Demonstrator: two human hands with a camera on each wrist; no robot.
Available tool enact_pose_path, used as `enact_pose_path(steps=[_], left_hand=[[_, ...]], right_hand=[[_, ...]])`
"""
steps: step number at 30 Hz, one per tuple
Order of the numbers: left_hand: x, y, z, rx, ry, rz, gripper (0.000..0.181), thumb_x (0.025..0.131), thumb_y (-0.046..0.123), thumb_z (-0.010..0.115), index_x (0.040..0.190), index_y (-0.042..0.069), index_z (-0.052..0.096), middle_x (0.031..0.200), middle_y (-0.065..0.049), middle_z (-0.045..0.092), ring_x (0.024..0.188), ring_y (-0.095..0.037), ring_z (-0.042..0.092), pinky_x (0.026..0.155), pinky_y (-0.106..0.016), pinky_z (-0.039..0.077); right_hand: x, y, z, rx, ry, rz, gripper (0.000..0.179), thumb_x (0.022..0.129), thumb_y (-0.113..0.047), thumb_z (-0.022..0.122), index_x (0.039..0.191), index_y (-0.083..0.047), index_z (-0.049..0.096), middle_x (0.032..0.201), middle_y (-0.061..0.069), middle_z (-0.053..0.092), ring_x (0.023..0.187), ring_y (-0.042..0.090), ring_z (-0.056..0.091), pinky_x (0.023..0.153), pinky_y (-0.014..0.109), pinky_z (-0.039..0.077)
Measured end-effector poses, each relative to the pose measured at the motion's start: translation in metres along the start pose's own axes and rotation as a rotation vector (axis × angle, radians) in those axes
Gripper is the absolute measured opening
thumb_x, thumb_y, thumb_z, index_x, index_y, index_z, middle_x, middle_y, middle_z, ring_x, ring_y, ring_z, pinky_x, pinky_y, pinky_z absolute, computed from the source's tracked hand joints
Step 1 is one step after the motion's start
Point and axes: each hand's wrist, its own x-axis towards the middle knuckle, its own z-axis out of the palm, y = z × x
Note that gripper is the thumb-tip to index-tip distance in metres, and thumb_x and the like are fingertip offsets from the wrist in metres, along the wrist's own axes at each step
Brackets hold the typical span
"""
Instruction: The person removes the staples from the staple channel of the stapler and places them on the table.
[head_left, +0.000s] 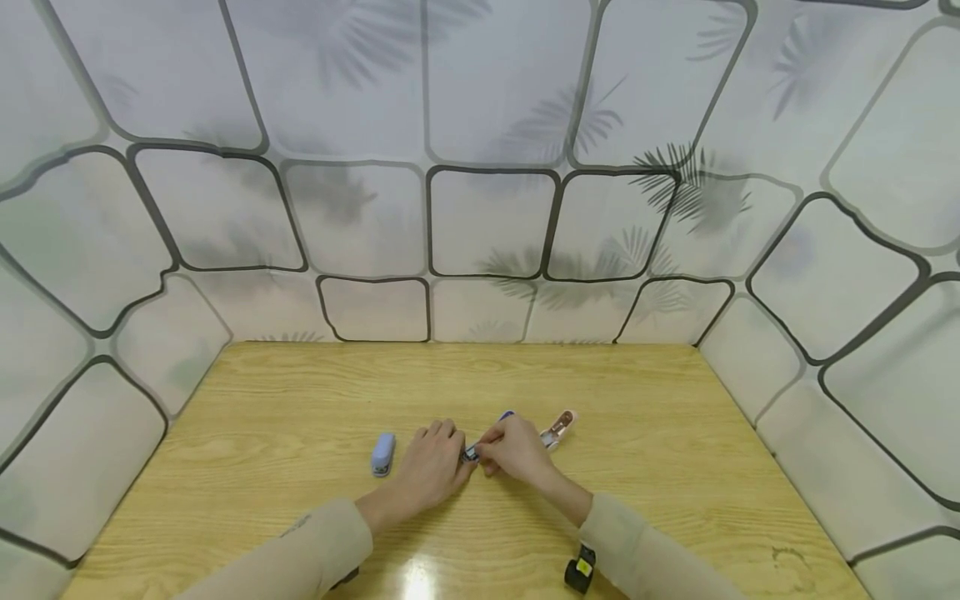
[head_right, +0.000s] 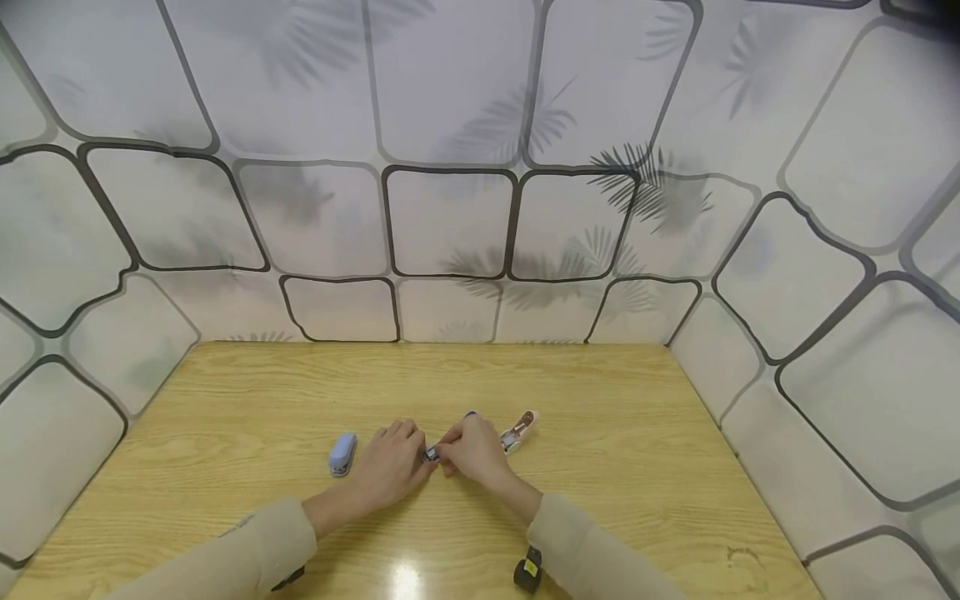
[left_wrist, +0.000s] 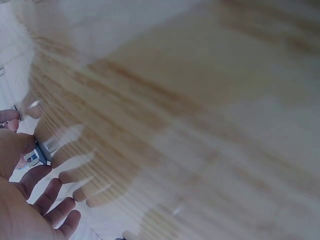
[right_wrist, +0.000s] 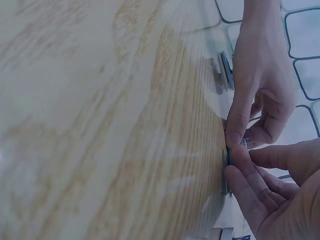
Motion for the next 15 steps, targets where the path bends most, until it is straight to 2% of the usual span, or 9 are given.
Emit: enact_pose_path(steps=[15], left_hand=[[0.0004,-0.0006,-0.0007,-0.016,-0.013,-0.004,0.03,0.097,0.04,0.075,0.09,0.013,0.066,0.088,0.0,0.058,0.08,-0.015,0.051,0.077,-0.035,0.051]], right_hand=[[0.0018,-0.0017,-0.0013,0.073,-0.011,0.059,0.012,0.096,-0.009,0.074,0.089,0.001,0.078,0.074,0.01,0.078,0.055,0.011,0.072,0.055,0.026,0.062]])
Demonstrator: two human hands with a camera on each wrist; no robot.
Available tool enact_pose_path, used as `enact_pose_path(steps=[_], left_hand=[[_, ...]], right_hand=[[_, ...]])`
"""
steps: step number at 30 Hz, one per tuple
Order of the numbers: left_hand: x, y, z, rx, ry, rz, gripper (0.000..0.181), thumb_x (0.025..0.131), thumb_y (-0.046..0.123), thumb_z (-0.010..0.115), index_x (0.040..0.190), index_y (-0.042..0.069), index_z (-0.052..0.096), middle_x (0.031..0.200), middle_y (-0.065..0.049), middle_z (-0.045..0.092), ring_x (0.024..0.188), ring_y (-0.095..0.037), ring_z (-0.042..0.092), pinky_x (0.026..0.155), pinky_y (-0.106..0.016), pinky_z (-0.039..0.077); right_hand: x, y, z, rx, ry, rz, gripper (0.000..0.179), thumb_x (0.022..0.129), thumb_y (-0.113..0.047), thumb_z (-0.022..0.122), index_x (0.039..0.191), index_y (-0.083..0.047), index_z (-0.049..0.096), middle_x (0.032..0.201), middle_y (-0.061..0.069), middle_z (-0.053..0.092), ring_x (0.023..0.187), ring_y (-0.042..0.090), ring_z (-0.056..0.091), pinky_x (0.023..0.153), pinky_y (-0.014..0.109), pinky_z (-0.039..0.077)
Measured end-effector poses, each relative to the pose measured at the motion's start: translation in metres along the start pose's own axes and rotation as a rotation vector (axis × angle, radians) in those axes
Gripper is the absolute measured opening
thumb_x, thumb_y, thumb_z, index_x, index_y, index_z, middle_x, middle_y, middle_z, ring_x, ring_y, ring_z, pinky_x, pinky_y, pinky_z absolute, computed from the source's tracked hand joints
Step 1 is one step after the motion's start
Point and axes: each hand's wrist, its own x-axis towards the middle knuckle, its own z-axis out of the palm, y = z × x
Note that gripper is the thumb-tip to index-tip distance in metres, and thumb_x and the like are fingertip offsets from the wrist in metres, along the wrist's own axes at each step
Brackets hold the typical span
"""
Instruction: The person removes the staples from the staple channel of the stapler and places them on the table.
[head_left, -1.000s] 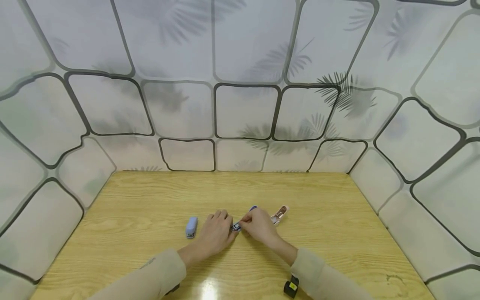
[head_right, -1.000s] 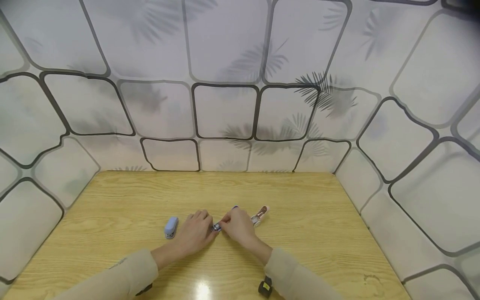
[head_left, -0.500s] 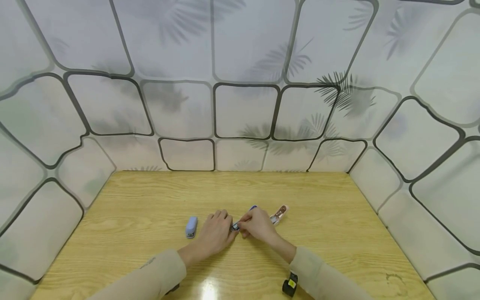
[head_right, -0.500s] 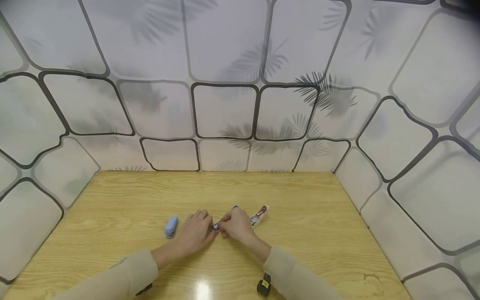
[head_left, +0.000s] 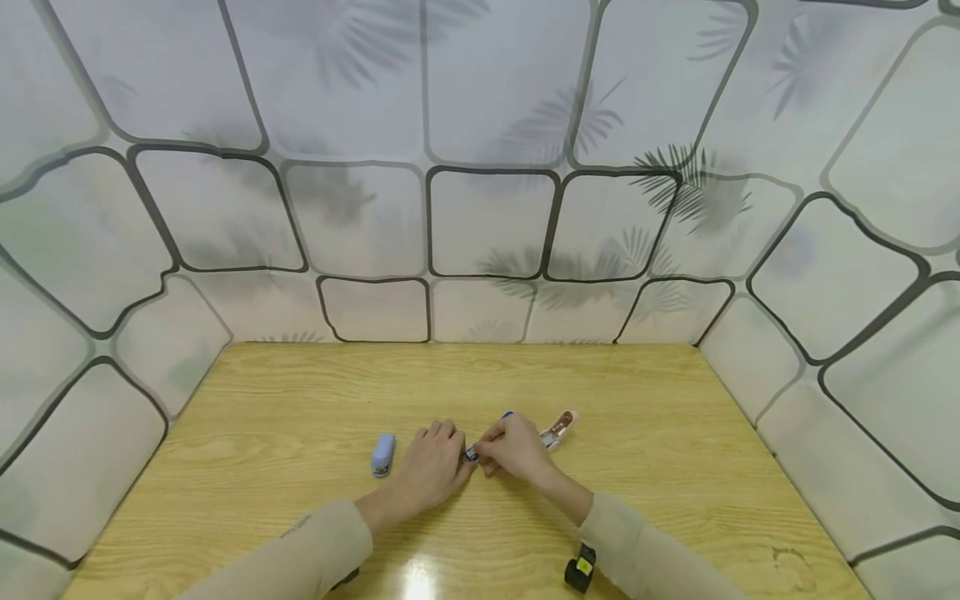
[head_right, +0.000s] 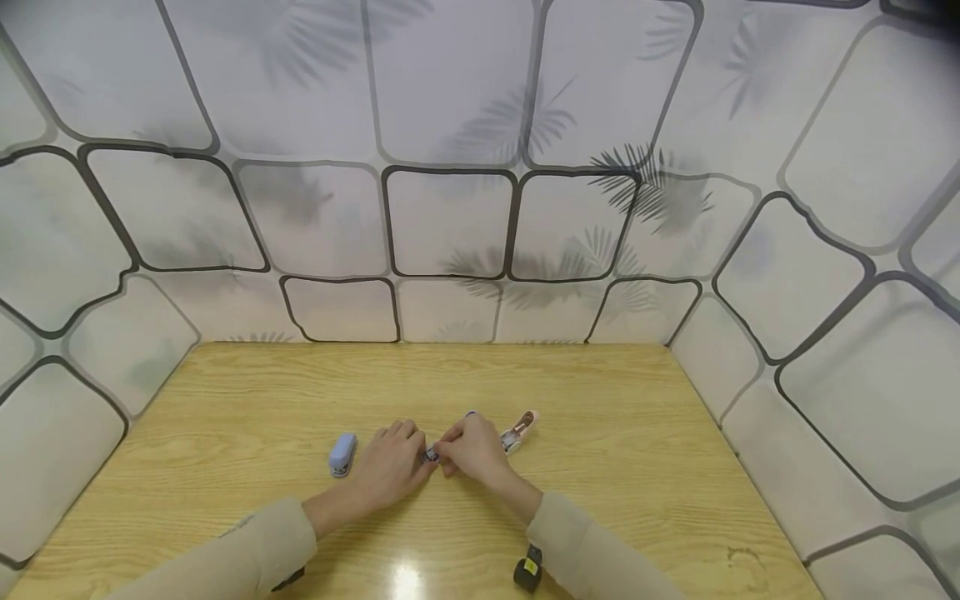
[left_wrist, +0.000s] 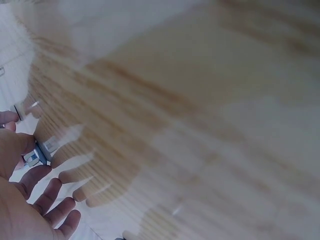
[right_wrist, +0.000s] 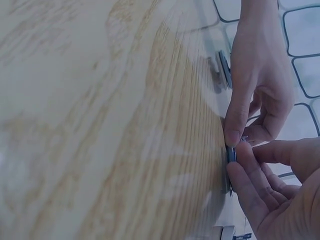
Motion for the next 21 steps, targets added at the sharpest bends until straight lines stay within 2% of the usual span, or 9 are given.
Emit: enact_pose_path(steps=[11,16,21], left_hand=[[0.001,-0.001,0.004,-0.017,-0.012,-0.023,0.03,0.098,0.04,0.074,0.091,0.013,0.063,0.092,-0.002,0.058,0.083,-0.017,0.055,0.076,-0.037,0.051],[0.001,-0.001,0.006,-0.028,-0.002,-0.025,0.03,0.096,0.04,0.076,0.09,0.014,0.062,0.09,-0.001,0.056,0.081,-0.016,0.052,0.073,-0.034,0.048],[0.001,-0.001,0.006,-0.034,0.0,-0.026,0.03,0.096,0.041,0.076,0.092,0.013,0.064,0.09,-0.001,0.057,0.082,-0.016,0.053,0.076,-0.035,0.05]], right_hand=[[-0.003,-0.002,-0.002,0.039,-0.034,0.022,0.015,0.101,-0.005,0.066,0.091,0.004,0.074,0.076,0.011,0.077,0.058,0.011,0.072,0.057,0.027,0.063],[-0.006,0.0,-0.012,0.069,-0.01,0.0,0.014,0.101,-0.005,0.067,0.097,0.006,0.074,0.081,0.015,0.078,0.062,0.014,0.074,0.059,0.028,0.064],[-0.011,0.002,-0.024,0.106,-0.005,-0.014,0.016,0.101,-0.005,0.067,0.097,0.009,0.073,0.085,0.02,0.078,0.064,0.014,0.074,0.061,0.028,0.064]])
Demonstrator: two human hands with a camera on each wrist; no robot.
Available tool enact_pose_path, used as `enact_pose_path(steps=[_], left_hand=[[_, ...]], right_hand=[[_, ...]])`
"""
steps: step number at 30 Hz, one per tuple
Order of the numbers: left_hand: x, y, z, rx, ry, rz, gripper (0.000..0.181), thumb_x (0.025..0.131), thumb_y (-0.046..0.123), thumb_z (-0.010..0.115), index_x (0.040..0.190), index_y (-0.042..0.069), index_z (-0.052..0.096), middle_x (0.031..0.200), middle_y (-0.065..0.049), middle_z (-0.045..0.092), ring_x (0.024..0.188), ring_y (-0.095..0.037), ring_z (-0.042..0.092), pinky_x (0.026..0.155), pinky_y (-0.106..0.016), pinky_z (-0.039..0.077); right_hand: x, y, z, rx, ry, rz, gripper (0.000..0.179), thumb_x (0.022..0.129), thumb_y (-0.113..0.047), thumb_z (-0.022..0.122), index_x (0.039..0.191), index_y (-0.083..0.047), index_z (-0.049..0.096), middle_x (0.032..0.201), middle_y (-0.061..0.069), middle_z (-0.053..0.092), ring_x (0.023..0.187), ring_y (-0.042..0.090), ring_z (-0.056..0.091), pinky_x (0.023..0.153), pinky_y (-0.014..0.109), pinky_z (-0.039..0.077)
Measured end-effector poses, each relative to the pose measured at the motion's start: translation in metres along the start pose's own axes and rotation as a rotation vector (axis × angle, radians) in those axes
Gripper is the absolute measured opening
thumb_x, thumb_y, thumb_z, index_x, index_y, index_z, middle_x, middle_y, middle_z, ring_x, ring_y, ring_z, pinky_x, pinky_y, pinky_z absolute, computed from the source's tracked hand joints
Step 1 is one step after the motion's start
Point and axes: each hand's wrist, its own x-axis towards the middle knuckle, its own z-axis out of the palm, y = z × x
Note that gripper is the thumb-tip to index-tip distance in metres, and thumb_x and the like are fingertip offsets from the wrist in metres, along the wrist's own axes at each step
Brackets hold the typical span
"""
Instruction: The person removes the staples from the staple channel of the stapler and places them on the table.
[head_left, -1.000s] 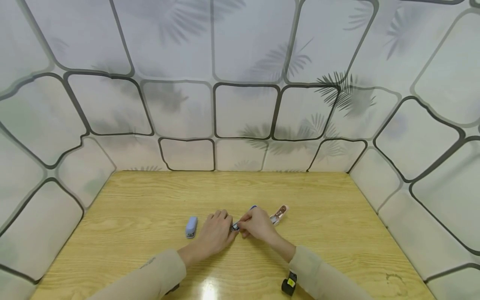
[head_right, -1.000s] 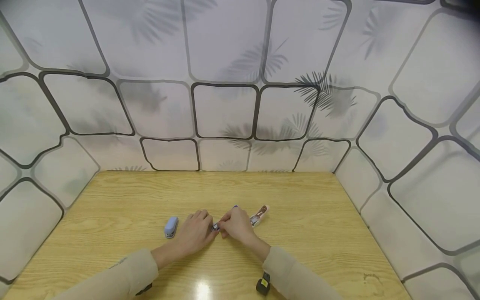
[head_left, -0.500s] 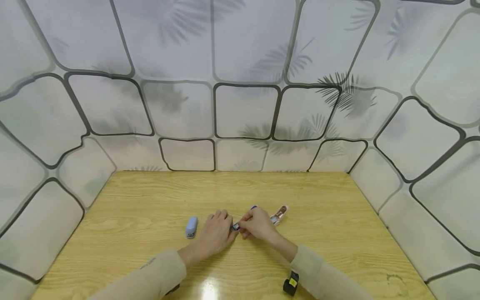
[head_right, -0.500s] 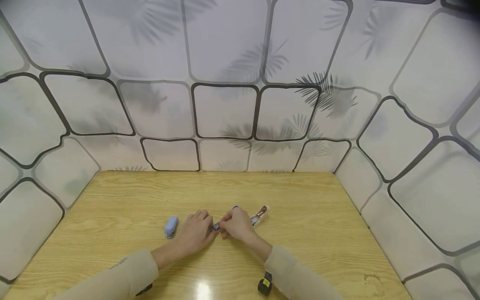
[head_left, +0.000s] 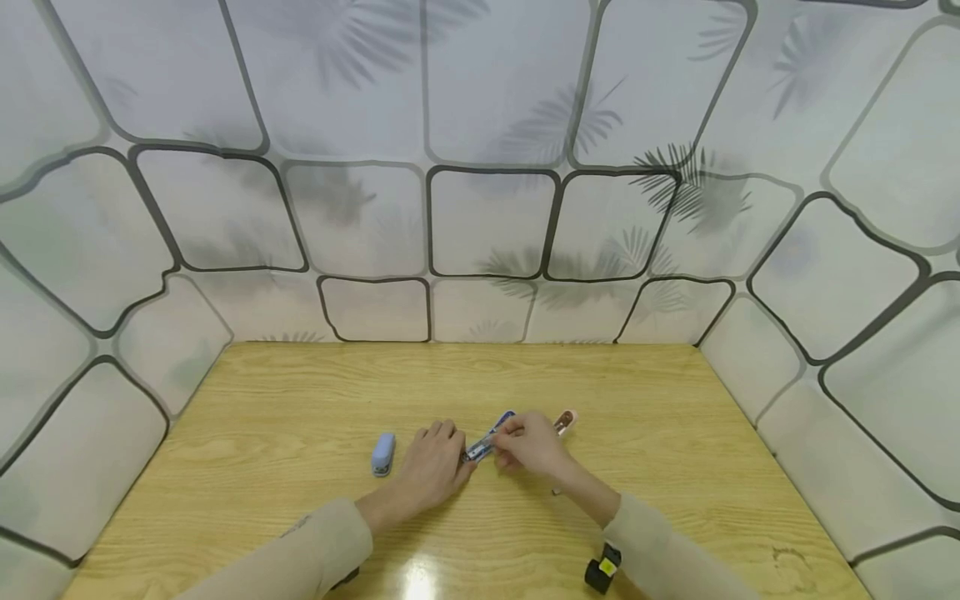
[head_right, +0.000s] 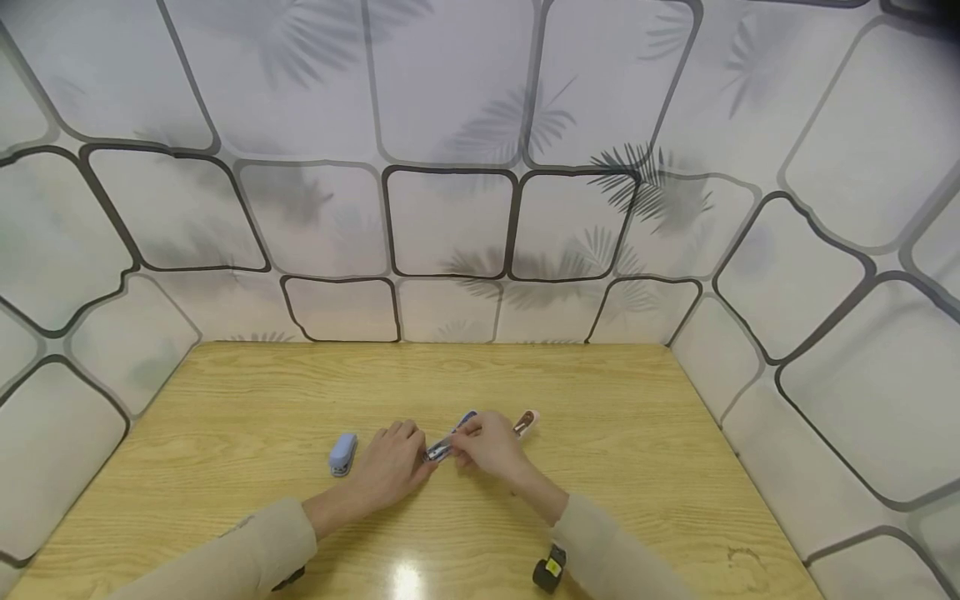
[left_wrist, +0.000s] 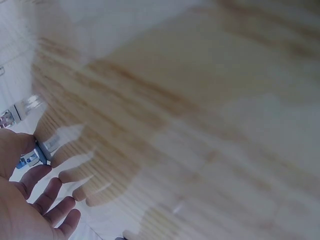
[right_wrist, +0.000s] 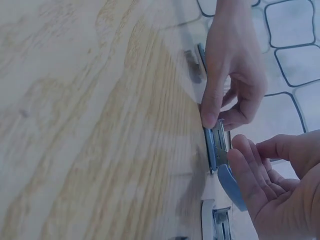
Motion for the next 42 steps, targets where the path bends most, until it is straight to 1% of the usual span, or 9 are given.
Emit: enact_pose_path(steps=[2,6,12,18,23,29,34,38,42], left_hand=[[0.0,0.0,0.0,-0.001,0.001,0.001,0.03,0.095,0.041,0.076,0.092,0.013,0.065,0.091,-0.001,0.057,0.082,-0.016,0.053,0.077,-0.035,0.051],[0.0,0.001,-0.001,-0.004,0.011,0.004,0.03,0.095,0.041,0.077,0.092,0.013,0.064,0.089,-0.001,0.057,0.082,-0.016,0.053,0.076,-0.034,0.051],[-0.001,0.0,-0.001,-0.001,0.02,0.01,0.029,0.094,0.04,0.078,0.093,0.013,0.065,0.089,0.0,0.057,0.082,-0.015,0.053,0.075,-0.034,0.051],[-0.001,0.0,-0.001,-0.014,-0.002,0.002,0.029,0.096,0.041,0.077,0.094,0.014,0.065,0.091,0.0,0.057,0.084,-0.016,0.054,0.078,-0.036,0.052],[-0.001,0.0,0.0,-0.013,-0.009,-0.004,0.03,0.096,0.041,0.076,0.094,0.014,0.065,0.091,0.0,0.057,0.084,-0.016,0.053,0.078,-0.035,0.051],[-0.001,0.0,-0.001,-0.014,0.002,0.0,0.031,0.095,0.041,0.077,0.092,0.013,0.064,0.09,0.0,0.056,0.083,-0.016,0.053,0.077,-0.035,0.051],[-0.002,-0.001,-0.002,-0.049,0.004,0.004,0.03,0.095,0.039,0.078,0.093,0.012,0.064,0.088,0.001,0.054,0.081,-0.014,0.05,0.076,-0.034,0.05],[-0.004,-0.003,-0.004,-0.097,0.006,-0.007,0.031,0.094,0.039,0.079,0.093,0.011,0.065,0.089,0.001,0.055,0.081,-0.013,0.049,0.074,-0.03,0.049],[-0.009,-0.007,-0.014,-0.143,0.038,-0.011,0.03,0.094,0.034,0.08,0.097,0.008,0.068,0.095,-0.003,0.063,0.087,-0.016,0.057,0.076,-0.03,0.054]], right_hand=[[-0.004,-0.001,-0.004,0.01,-0.01,-0.009,0.016,0.1,-0.004,0.067,0.096,0.01,0.073,0.085,0.022,0.078,0.064,0.013,0.074,0.061,0.029,0.064],[-0.012,0.001,-0.008,0.017,-0.047,-0.013,0.018,0.1,-0.004,0.067,0.092,0.011,0.072,0.081,0.021,0.078,0.063,0.013,0.073,0.062,0.03,0.065],[-0.022,0.011,-0.007,0.028,-0.11,0.004,0.019,0.101,-0.006,0.066,0.094,0.011,0.073,0.079,0.02,0.078,0.063,0.014,0.075,0.063,0.03,0.065],[-0.028,0.019,0.0,0.005,-0.157,0.063,0.018,0.099,-0.009,0.068,0.093,0.007,0.075,0.074,0.009,0.077,0.06,0.01,0.073,0.056,0.025,0.062],[-0.029,0.022,0.004,-0.006,-0.162,0.094,0.017,0.098,-0.009,0.069,0.092,0.005,0.076,0.071,0.004,0.075,0.057,0.008,0.071,0.053,0.023,0.06],[-0.029,0.022,0.004,-0.022,-0.162,0.115,0.016,0.096,-0.009,0.071,0.09,0.005,0.076,0.069,0.004,0.074,0.056,0.008,0.07,0.053,0.023,0.06],[-0.03,0.021,0.001,-0.03,-0.161,0.13,0.015,0.096,-0.011,0.073,0.094,0.004,0.076,0.07,0.004,0.075,0.058,0.008,0.071,0.055,0.024,0.061],[-0.029,0.016,-0.003,-0.051,-0.172,0.087,0.015,0.097,-0.012,0.074,0.095,0.002,0.076,0.073,0.007,0.076,0.059,0.009,0.072,0.056,0.025,0.061],[-0.024,0.008,-0.004,-0.185,-0.157,-0.069,0.014,0.098,-0.017,0.074,0.095,-0.004,0.078,0.076,0.006,0.076,0.061,0.009,0.067,0.053,0.02,0.054]])
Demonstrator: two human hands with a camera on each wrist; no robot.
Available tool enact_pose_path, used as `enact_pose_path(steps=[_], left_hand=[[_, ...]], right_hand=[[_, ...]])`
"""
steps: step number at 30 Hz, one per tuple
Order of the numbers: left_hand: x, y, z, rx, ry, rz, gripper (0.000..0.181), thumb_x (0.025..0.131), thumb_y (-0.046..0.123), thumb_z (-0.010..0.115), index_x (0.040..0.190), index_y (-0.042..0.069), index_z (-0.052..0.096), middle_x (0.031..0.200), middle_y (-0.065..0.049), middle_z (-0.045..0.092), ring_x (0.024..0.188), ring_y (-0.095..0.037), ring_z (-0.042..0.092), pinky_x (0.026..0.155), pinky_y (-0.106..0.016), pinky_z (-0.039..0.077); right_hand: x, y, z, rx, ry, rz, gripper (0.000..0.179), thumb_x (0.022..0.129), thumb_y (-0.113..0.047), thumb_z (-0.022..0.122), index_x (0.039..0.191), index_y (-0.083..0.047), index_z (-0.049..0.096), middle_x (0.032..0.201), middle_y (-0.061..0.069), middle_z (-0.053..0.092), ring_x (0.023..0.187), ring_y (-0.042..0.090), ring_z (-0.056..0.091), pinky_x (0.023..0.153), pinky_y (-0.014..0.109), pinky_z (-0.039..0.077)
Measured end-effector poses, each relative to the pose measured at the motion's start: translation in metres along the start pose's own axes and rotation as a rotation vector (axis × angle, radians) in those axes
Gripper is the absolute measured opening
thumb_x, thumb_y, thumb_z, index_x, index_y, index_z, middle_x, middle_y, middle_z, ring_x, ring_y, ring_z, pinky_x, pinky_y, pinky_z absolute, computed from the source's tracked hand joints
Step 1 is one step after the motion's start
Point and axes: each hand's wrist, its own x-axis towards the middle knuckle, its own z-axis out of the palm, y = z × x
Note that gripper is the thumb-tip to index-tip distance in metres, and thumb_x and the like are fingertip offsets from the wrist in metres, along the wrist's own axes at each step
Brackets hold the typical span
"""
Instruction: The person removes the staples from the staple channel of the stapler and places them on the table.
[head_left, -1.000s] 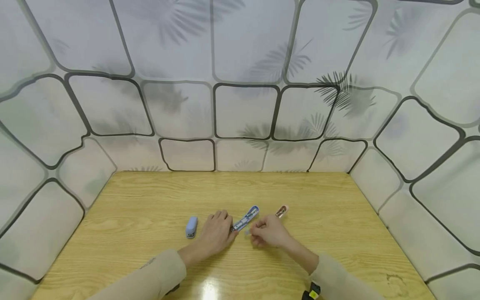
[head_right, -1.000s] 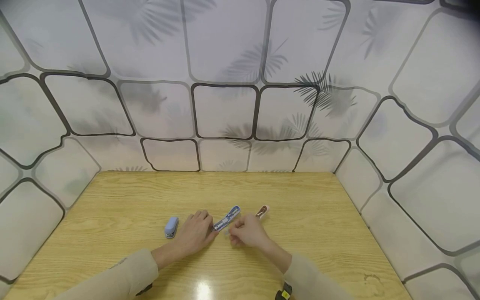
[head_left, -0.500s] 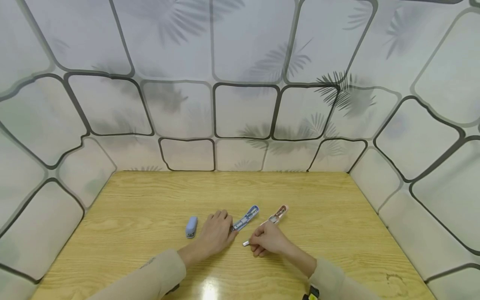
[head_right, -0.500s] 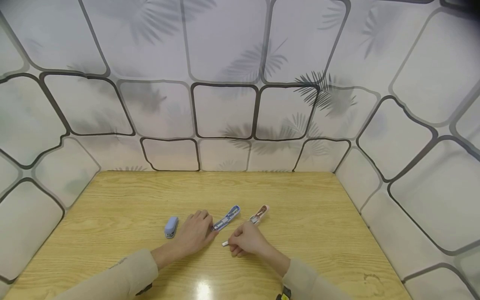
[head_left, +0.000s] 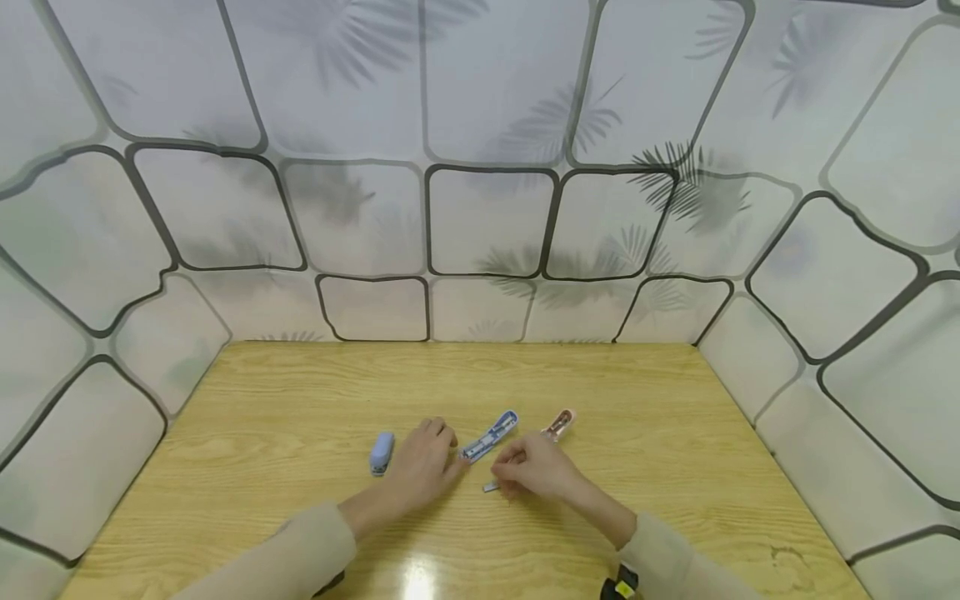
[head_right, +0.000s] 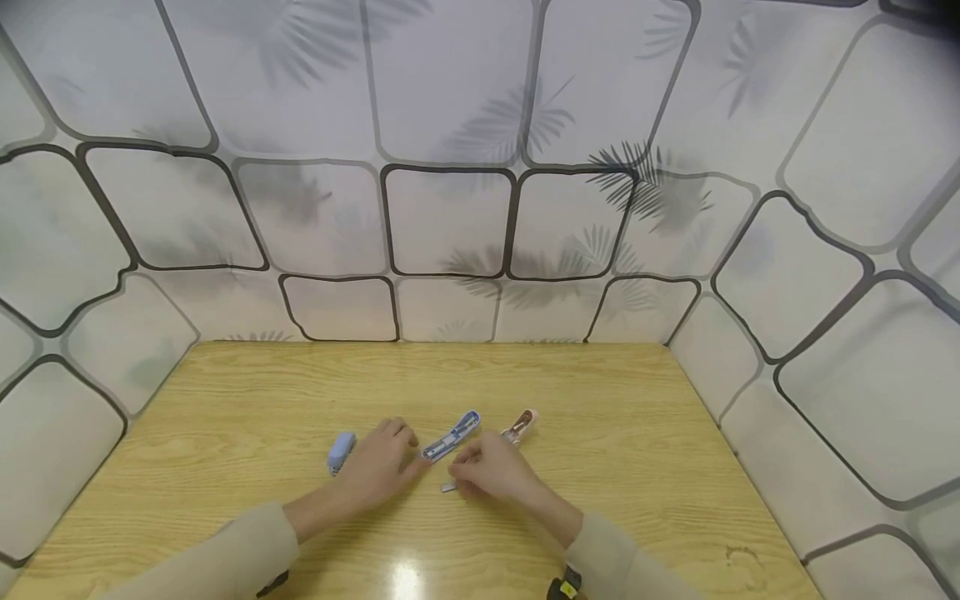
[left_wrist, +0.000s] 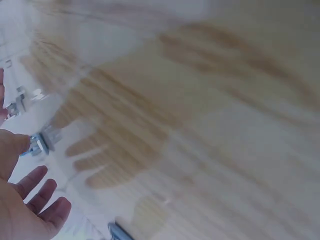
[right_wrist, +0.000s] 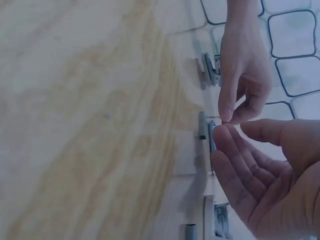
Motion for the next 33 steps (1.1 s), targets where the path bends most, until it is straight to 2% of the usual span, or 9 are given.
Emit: enact_pose_path(steps=[3,7,11,16,19,21,26,33], left_hand=[[-0.006,-0.002,-0.01,0.002,0.029,0.013,0.028,0.094,0.031,0.081,0.101,0.006,0.07,0.101,-0.005,0.068,0.091,-0.018,0.063,0.077,-0.031,0.058],[-0.017,-0.011,-0.023,0.087,0.098,0.065,0.029,0.091,0.031,0.083,0.101,0.007,0.071,0.1,-0.005,0.069,0.092,-0.02,0.066,0.08,-0.032,0.061],[-0.029,-0.022,-0.031,0.133,0.167,0.086,0.033,0.087,0.032,0.086,0.102,0.007,0.07,0.101,-0.005,0.07,0.096,-0.023,0.069,0.087,-0.037,0.062],[-0.045,-0.039,-0.039,0.164,0.218,0.086,0.037,0.086,0.034,0.087,0.103,0.006,0.07,0.102,-0.005,0.071,0.099,-0.026,0.071,0.091,-0.042,0.062],[-0.054,-0.05,-0.044,0.217,0.251,0.096,0.04,0.085,0.035,0.088,0.104,0.005,0.07,0.102,-0.006,0.073,0.099,-0.027,0.072,0.091,-0.045,0.062],[-0.058,-0.056,-0.047,0.244,0.264,0.094,0.041,0.085,0.037,0.088,0.103,0.005,0.07,0.101,-0.007,0.074,0.099,-0.029,0.073,0.089,-0.046,0.062],[-0.067,-0.072,-0.052,0.238,0.245,0.05,0.045,0.085,0.04,0.087,0.104,0.003,0.071,0.101,-0.011,0.074,0.099,-0.032,0.073,0.088,-0.047,0.063],[-0.077,-0.081,-0.048,0.216,0.146,-0.021,0.044,0.089,0.044,0.082,0.103,0.004,0.07,0.1,-0.012,0.071,0.1,-0.034,0.071,0.087,-0.049,0.062]], right_hand=[[0.006,-0.007,0.002,-0.09,0.03,-0.099,0.013,0.098,-0.021,0.074,0.097,-0.009,0.079,0.081,0.002,0.075,0.063,0.008,0.064,0.052,0.019,0.049],[0.016,-0.019,0.011,-0.194,0.058,-0.223,0.013,0.1,-0.024,0.074,0.099,-0.012,0.078,0.088,-0.001,0.076,0.072,0.006,0.066,0.062,0.018,0.052],[0.025,-0.031,0.022,-0.39,0.112,-0.367,0.016,0.101,-0.026,0.072,0.105,-0.012,0.077,0.096,0.0,0.079,0.084,0.009,0.072,0.072,0.016,0.056],[0.04,-0.04,0.034,-0.618,0.12,-0.533,0.023,0.102,-0.031,0.072,0.115,-0.012,0.076,0.108,0.0,0.079,0.094,0.014,0.076,0.077,0.017,0.059],[0.05,-0.043,0.04,-0.762,0.115,-0.593,0.027,0.101,-0.036,0.072,0.118,-0.016,0.076,0.112,-0.003,0.077,0.098,0.012,0.075,0.079,0.019,0.06],[0.058,-0.045,0.044,-0.851,0.106,-0.603,0.028,0.102,-0.039,0.07,0.121,-0.019,0.075,0.115,-0.004,0.076,0.1,0.01,0.073,0.082,0.019,0.06],[0.073,-0.051,0.054,-0.979,0.052,-0.607,0.034,0.105,-0.046,0.063,0.129,-0.023,0.071,0.121,-0.007,0.073,0.109,0.009,0.07,0.094,0.022,0.059],[0.091,-0.057,0.064,-1.071,-0.012,-0.66,0.038,0.106,-0.048,0.059,0.135,-0.024,0.068,0.126,-0.008,0.071,0.115,0.008,0.069,0.101,0.021,0.056]])
